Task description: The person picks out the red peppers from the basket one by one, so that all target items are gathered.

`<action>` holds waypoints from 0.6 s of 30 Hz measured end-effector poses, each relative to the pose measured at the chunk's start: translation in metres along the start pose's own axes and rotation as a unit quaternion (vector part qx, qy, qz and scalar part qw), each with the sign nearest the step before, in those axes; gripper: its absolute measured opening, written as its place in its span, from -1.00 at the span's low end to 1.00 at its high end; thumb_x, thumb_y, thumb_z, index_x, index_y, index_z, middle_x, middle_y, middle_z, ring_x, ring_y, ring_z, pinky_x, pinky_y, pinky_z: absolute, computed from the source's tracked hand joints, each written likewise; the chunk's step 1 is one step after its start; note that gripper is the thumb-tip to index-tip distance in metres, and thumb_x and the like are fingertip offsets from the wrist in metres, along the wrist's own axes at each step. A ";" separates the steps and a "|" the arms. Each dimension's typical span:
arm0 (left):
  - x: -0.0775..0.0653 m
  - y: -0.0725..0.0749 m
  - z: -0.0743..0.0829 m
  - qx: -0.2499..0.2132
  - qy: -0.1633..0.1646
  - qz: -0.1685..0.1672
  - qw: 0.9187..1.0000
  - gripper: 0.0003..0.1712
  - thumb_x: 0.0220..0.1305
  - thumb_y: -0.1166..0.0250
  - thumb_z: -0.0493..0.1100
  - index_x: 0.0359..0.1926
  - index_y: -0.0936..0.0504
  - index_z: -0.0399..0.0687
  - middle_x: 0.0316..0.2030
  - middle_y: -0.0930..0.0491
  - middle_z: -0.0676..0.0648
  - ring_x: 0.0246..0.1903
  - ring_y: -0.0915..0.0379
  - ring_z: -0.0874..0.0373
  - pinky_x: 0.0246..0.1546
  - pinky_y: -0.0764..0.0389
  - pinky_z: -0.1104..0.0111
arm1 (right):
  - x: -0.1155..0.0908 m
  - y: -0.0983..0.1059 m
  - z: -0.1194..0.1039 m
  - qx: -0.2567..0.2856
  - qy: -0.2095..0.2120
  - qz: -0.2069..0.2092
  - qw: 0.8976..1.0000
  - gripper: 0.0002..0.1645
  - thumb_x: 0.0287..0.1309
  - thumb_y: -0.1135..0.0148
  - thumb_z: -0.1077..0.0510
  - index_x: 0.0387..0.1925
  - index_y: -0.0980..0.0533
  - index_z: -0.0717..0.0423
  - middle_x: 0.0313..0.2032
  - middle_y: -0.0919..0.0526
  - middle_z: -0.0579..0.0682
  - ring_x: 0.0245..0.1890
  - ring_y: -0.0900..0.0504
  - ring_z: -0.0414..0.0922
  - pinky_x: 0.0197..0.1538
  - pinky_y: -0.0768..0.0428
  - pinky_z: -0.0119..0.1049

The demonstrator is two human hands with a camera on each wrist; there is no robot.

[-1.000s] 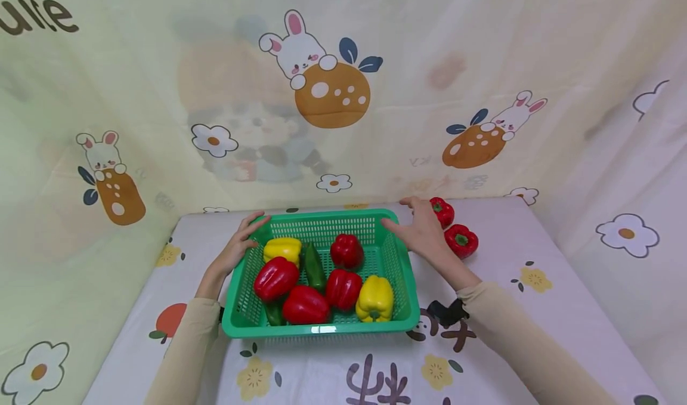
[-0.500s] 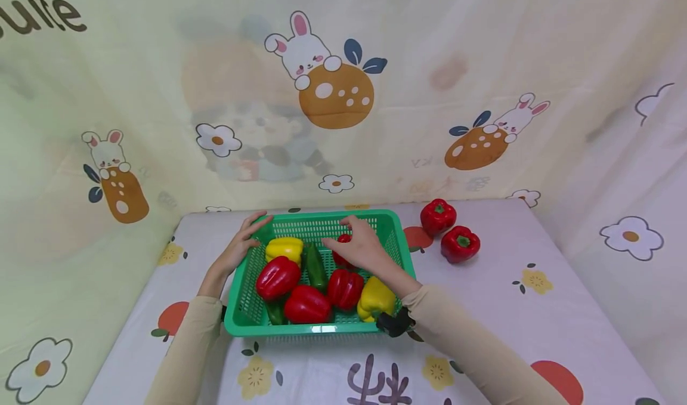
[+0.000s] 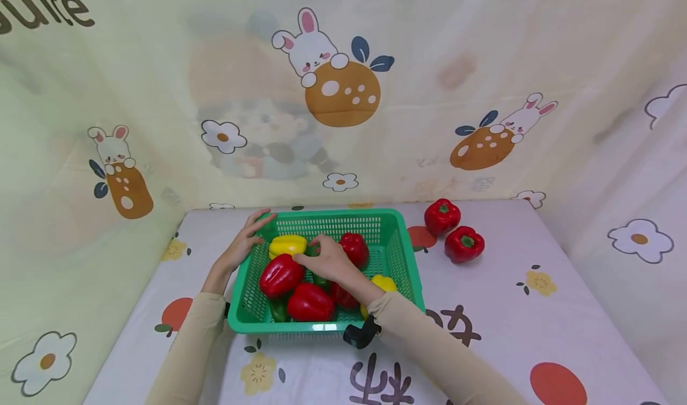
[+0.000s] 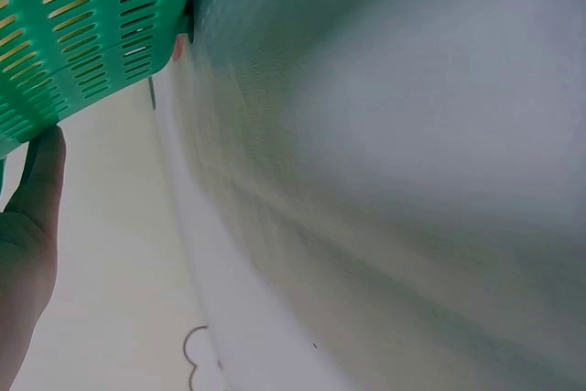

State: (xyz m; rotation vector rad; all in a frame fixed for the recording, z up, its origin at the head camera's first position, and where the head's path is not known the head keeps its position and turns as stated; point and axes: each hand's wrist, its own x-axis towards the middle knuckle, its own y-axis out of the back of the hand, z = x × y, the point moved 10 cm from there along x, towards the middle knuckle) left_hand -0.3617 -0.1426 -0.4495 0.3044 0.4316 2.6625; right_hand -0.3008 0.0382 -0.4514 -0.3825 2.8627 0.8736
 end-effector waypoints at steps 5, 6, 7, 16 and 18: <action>-0.001 0.001 -0.001 0.004 -0.001 0.003 1.000 -0.29 0.18 0.07 -0.59 0.41 -0.22 -0.43 0.49 0.16 -0.34 0.47 0.33 -0.29 0.33 0.15 -0.29 | 0.003 -0.025 0.001 -0.025 -0.016 -0.033 0.999 -0.25 0.16 -0.31 -0.19 0.16 -0.42 0.27 -0.07 -0.60 0.15 -0.17 -0.55 0.00 -0.16 -0.60 -0.14; -0.001 0.000 0.000 0.005 -0.003 0.003 1.000 -0.29 0.18 0.07 -0.59 0.41 -0.22 -0.43 0.49 0.16 -0.34 0.47 0.33 -0.29 0.33 0.14 -0.28 | 0.004 -0.028 0.001 -0.030 -0.021 -0.036 0.999 -0.25 0.16 -0.30 -0.20 0.16 -0.41 0.27 -0.09 -0.60 0.14 -0.19 -0.54 0.00 -0.15 -0.59 -0.13; -0.001 0.000 0.000 0.006 -0.004 0.003 1.000 -0.29 0.18 0.07 -0.59 0.41 -0.22 -0.44 0.49 0.16 -0.34 0.47 0.33 -0.29 0.32 0.13 -0.29 | 0.004 -0.032 0.001 -0.035 -0.023 -0.039 0.998 -0.24 0.16 -0.29 -0.21 0.16 -0.41 0.28 -0.09 -0.60 0.14 -0.19 -0.54 0.01 -0.13 -0.59 -0.12; 0.000 -0.001 0.002 -0.001 -0.009 -0.003 1.000 -0.29 0.18 0.09 -0.60 0.41 -0.20 -0.46 0.49 0.18 -0.37 0.47 0.34 -0.29 0.34 0.14 -0.25 | 0.004 -0.051 0.005 -0.008 -0.039 -0.057 0.998 -0.10 0.18 -0.22 -0.31 0.22 -0.32 0.33 -0.05 -0.57 0.15 -0.12 -0.51 0.04 -0.02 -0.54 0.01; -0.001 -0.001 0.002 -0.005 -0.009 -0.003 1.000 -0.29 0.18 0.09 -0.60 0.41 -0.20 -0.45 0.49 0.18 -0.37 0.47 0.34 -0.27 0.35 0.15 -0.23 | 0.004 -0.053 0.004 -0.002 -0.039 -0.054 0.998 -0.12 0.19 -0.21 -0.31 0.20 -0.33 0.34 -0.07 -0.57 0.14 -0.13 -0.52 0.04 -0.03 -0.54 0.00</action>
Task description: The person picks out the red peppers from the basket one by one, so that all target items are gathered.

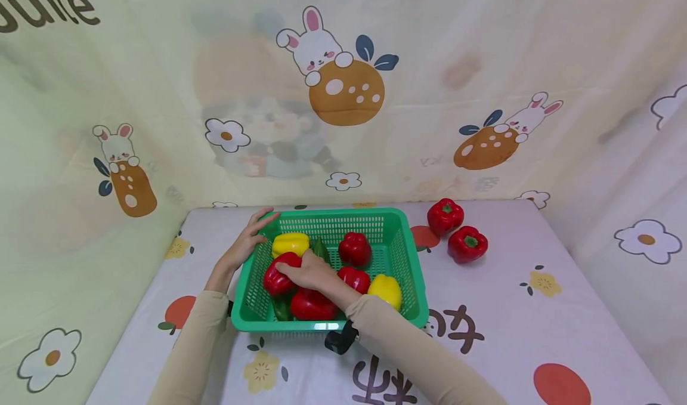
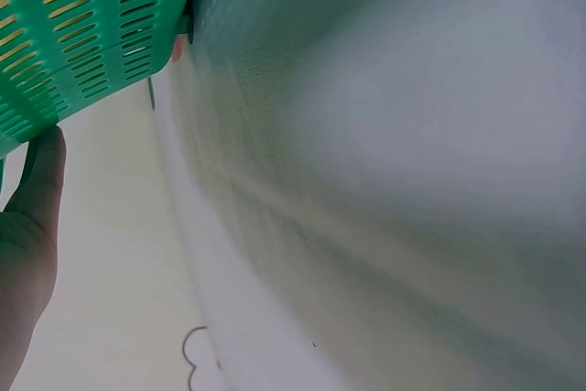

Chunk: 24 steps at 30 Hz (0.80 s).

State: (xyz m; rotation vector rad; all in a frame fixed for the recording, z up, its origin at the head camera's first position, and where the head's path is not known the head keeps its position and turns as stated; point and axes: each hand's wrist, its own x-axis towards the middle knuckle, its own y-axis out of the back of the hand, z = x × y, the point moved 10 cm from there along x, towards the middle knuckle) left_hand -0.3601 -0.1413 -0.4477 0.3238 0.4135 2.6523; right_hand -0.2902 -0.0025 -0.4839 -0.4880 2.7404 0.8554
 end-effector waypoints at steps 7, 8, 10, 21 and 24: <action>0.000 -0.001 0.001 0.005 -0.001 0.000 1.000 -0.29 0.18 0.09 -0.59 0.41 -0.21 -0.45 0.49 0.18 -0.37 0.48 0.34 -0.27 0.35 0.15 -0.24 | 0.002 0.003 -0.002 -0.004 0.012 0.015 1.000 -0.18 0.16 -0.28 -0.25 0.16 -0.36 0.33 -0.12 -0.58 0.13 -0.16 -0.52 0.02 -0.07 -0.56 -0.05; 0.000 -0.001 0.001 0.006 -0.002 0.000 1.000 -0.30 0.19 0.09 -0.60 0.41 -0.21 -0.45 0.49 0.18 -0.37 0.48 0.34 -0.27 0.35 0.15 -0.24 | 0.003 0.004 -0.003 -0.007 0.014 0.016 1.000 -0.18 0.15 -0.29 -0.24 0.15 -0.37 0.32 -0.12 -0.58 0.14 -0.17 -0.52 0.02 -0.08 -0.56 -0.06; 0.000 -0.001 0.001 0.006 -0.001 -0.001 1.000 -0.30 0.19 0.09 -0.60 0.41 -0.21 -0.45 0.49 0.18 -0.38 0.48 0.35 -0.28 0.34 0.15 -0.25 | 0.003 0.005 -0.003 -0.013 0.015 0.021 1.000 -0.18 0.13 -0.31 -0.24 0.15 -0.37 0.31 -0.11 -0.57 0.14 -0.16 -0.51 0.03 -0.09 -0.56 -0.06; 0.000 -0.002 -0.001 0.020 0.011 -0.001 1.000 -0.31 0.22 0.10 -0.59 0.42 -0.23 -0.41 0.50 0.16 -0.34 0.47 0.30 -0.28 0.34 0.10 -0.26 | -0.004 0.024 -0.010 -0.011 0.047 0.040 0.998 -0.14 0.06 -0.40 -0.15 0.22 -0.34 0.27 -0.01 -0.56 0.17 -0.11 -0.53 0.04 -0.10 -0.62 -0.03; 0.000 -0.001 -0.001 0.022 0.009 0.000 1.000 -0.30 0.21 0.09 -0.58 0.42 -0.22 -0.41 0.49 0.16 -0.36 0.47 0.30 -0.29 0.33 0.09 -0.26 | -0.006 0.033 -0.010 -0.009 0.045 0.047 0.998 -0.15 0.05 -0.40 -0.17 0.22 -0.35 0.23 -0.04 -0.58 0.14 -0.14 -0.54 0.01 -0.14 -0.62 -0.08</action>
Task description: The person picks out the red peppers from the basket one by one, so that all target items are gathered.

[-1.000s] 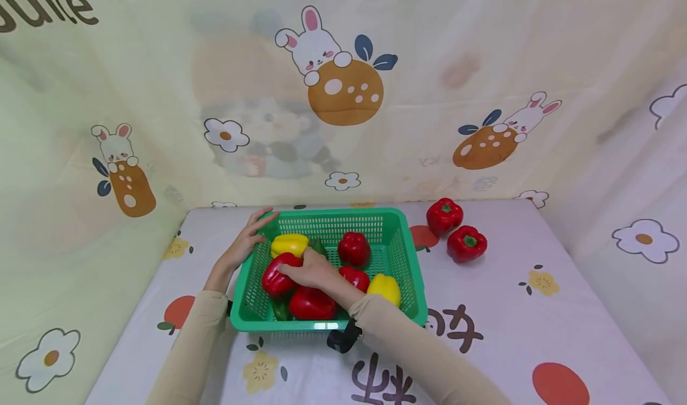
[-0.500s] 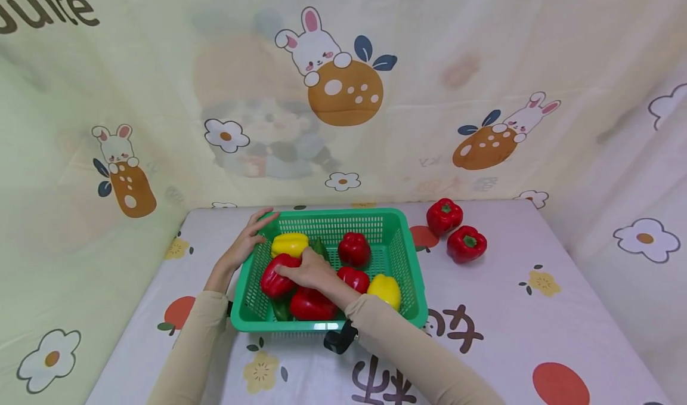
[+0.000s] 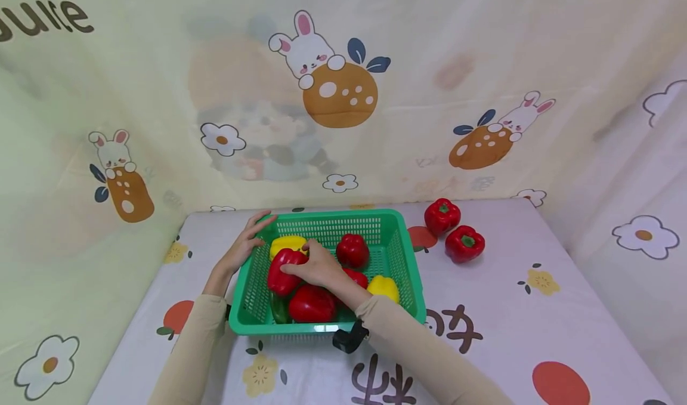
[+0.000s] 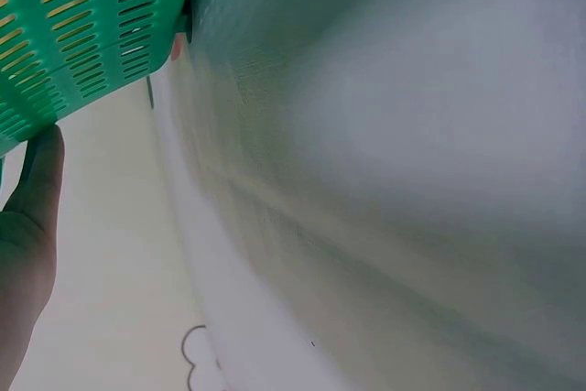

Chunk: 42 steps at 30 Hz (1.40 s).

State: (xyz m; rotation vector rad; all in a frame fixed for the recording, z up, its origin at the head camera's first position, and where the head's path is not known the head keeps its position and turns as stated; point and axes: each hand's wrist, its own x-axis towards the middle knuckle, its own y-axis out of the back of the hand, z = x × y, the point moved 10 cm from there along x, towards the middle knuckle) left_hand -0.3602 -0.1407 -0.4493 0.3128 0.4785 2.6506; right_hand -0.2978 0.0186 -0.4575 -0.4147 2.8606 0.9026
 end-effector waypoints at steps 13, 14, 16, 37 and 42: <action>-0.001 -0.001 0.001 0.002 -0.004 0.003 1.000 -0.28 0.18 0.06 -0.58 0.42 -0.21 -0.42 0.49 0.17 -0.38 0.48 0.34 -0.29 0.34 0.15 -0.28 | -0.010 0.057 0.001 -0.005 0.035 0.044 0.998 -0.17 0.04 -0.45 -0.09 0.27 -0.35 0.17 0.06 -0.55 0.18 -0.03 -0.53 0.06 -0.16 -0.64 -0.13; -0.001 -0.001 0.001 0.004 -0.003 0.002 1.000 -0.28 0.19 0.06 -0.58 0.42 -0.21 -0.42 0.49 0.17 -0.37 0.48 0.34 -0.29 0.34 0.15 -0.27 | -0.009 0.062 0.002 -0.006 0.039 0.048 0.998 -0.16 0.04 -0.45 -0.09 0.27 -0.35 0.17 0.06 -0.55 0.18 -0.03 -0.53 0.06 -0.15 -0.63 -0.13; -0.001 -0.001 0.001 0.003 -0.001 0.001 1.000 -0.28 0.19 0.06 -0.58 0.43 -0.20 -0.41 0.49 0.17 -0.37 0.48 0.34 -0.29 0.34 0.14 -0.27 | -0.010 0.072 0.004 -0.007 0.042 0.054 0.998 -0.15 0.05 -0.45 -0.09 0.29 -0.33 0.17 0.08 -0.54 0.20 0.00 -0.53 0.08 -0.13 -0.63 -0.11; -0.001 -0.002 0.003 -0.007 0.006 0.002 1.000 -0.29 0.20 0.08 -0.59 0.42 -0.20 -0.42 0.50 0.17 -0.34 0.48 0.37 -0.28 0.34 0.15 -0.26 | -0.022 0.204 0.043 -0.006 0.062 0.151 0.987 -0.07 0.12 -0.42 0.01 0.39 -0.17 0.23 0.29 -0.35 0.34 0.09 -0.49 0.26 -0.04 -0.62 0.08; 0.000 -0.002 0.001 -0.005 0.009 0.002 1.000 -0.29 0.21 0.08 -0.59 0.43 -0.20 -0.41 0.50 0.17 -0.31 0.48 0.37 -0.27 0.34 0.14 -0.26 | -0.025 0.239 0.057 -0.020 0.062 0.187 0.980 -0.07 0.14 -0.40 0.06 0.40 -0.14 0.22 0.30 -0.33 0.35 0.09 -0.47 0.27 -0.01 -0.59 0.14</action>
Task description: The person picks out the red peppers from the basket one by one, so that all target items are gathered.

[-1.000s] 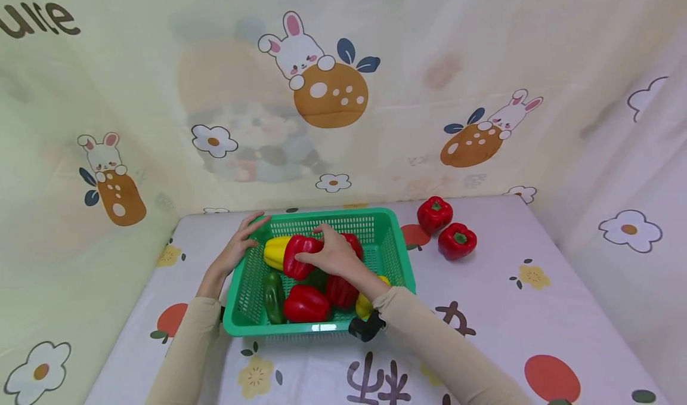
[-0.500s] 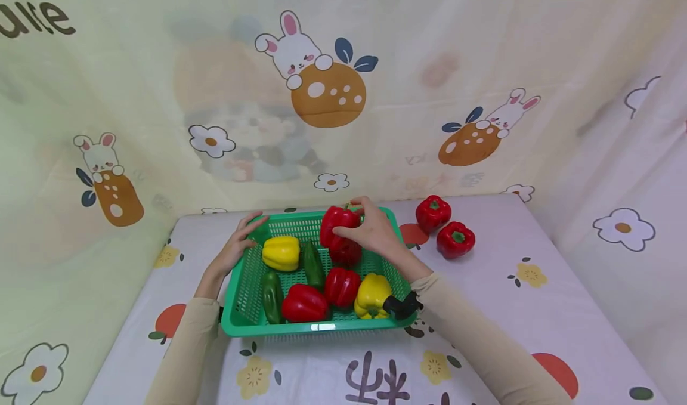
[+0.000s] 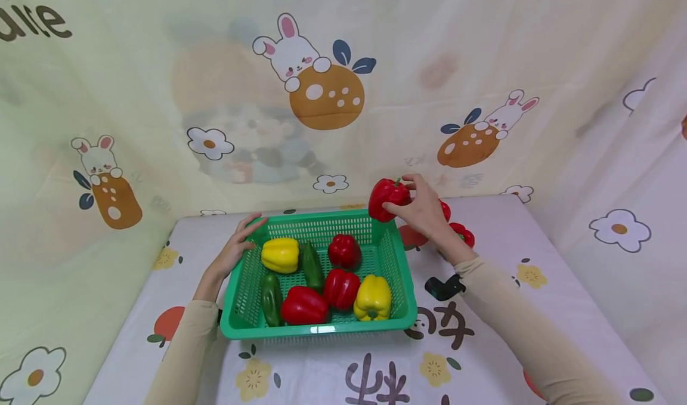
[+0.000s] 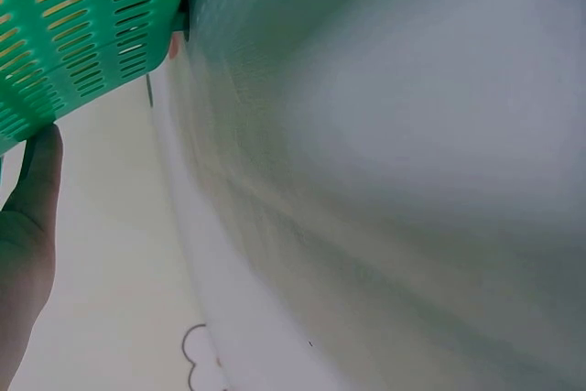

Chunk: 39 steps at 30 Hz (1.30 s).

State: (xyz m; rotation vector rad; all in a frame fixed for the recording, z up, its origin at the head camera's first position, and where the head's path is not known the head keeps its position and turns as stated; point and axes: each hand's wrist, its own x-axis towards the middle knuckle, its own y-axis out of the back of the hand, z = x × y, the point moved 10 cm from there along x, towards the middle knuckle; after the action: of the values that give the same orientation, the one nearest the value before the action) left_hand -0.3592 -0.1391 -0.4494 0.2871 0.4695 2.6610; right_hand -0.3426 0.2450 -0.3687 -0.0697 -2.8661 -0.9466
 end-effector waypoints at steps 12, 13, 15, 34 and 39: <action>-0.002 0.000 0.002 -0.003 -0.003 -0.001 1.000 -0.30 0.22 0.10 -0.60 0.43 -0.18 -0.44 0.49 0.19 -0.38 0.48 0.38 -0.30 0.33 0.12 -0.27 | 0.017 0.066 0.048 -0.062 -0.019 0.079 0.995 -0.04 0.15 -0.38 0.00 0.41 -0.10 0.26 0.30 -0.28 0.37 0.21 -0.32 0.31 0.03 -0.52 0.23; -0.002 0.000 0.003 -0.003 -0.003 -0.001 1.000 -0.30 0.23 0.10 -0.60 0.43 -0.18 -0.44 0.49 0.19 -0.38 0.48 0.38 -0.29 0.33 0.13 -0.27 | 0.018 0.069 0.052 -0.064 -0.021 0.084 0.994 -0.04 0.16 -0.38 -0.01 0.41 -0.10 0.27 0.29 -0.28 0.37 0.21 -0.31 0.31 0.02 -0.53 0.23; -0.002 0.001 0.002 -0.004 -0.004 0.000 1.000 -0.30 0.23 0.10 -0.61 0.43 -0.18 -0.44 0.49 0.19 -0.38 0.48 0.39 -0.29 0.33 0.13 -0.27 | 0.020 0.076 0.062 -0.072 -0.032 0.096 0.992 -0.03 0.16 -0.37 0.00 0.41 -0.09 0.27 0.29 -0.27 0.37 0.23 -0.29 0.31 0.02 -0.53 0.24; -0.001 0.001 -0.001 -0.003 -0.001 -0.001 1.000 -0.29 0.23 0.09 -0.60 0.44 -0.19 -0.40 0.50 0.17 -0.32 0.49 0.38 -0.25 0.34 0.12 -0.24 | 0.025 0.104 0.137 -0.112 -0.100 0.124 0.981 0.01 0.20 -0.30 0.13 0.46 0.06 0.35 0.29 -0.13 0.49 0.30 -0.13 0.40 0.11 -0.41 0.34; 0.000 0.001 0.001 -0.005 -0.003 0.001 1.000 -0.30 0.23 0.10 -0.61 0.43 -0.19 -0.42 0.49 0.19 -0.37 0.48 0.38 -0.28 0.33 0.11 -0.26 | 0.022 0.103 0.156 -0.117 -0.126 0.111 0.979 0.04 0.17 -0.33 0.16 0.45 0.09 0.39 0.28 -0.12 0.52 0.29 -0.12 0.42 0.12 -0.40 0.34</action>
State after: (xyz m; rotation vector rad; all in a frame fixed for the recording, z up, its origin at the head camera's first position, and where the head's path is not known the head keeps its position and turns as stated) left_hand -0.3594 -0.1394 -0.4483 0.2939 0.4532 2.6634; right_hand -0.3722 0.4205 -0.4294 -0.5586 -2.8646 -1.3037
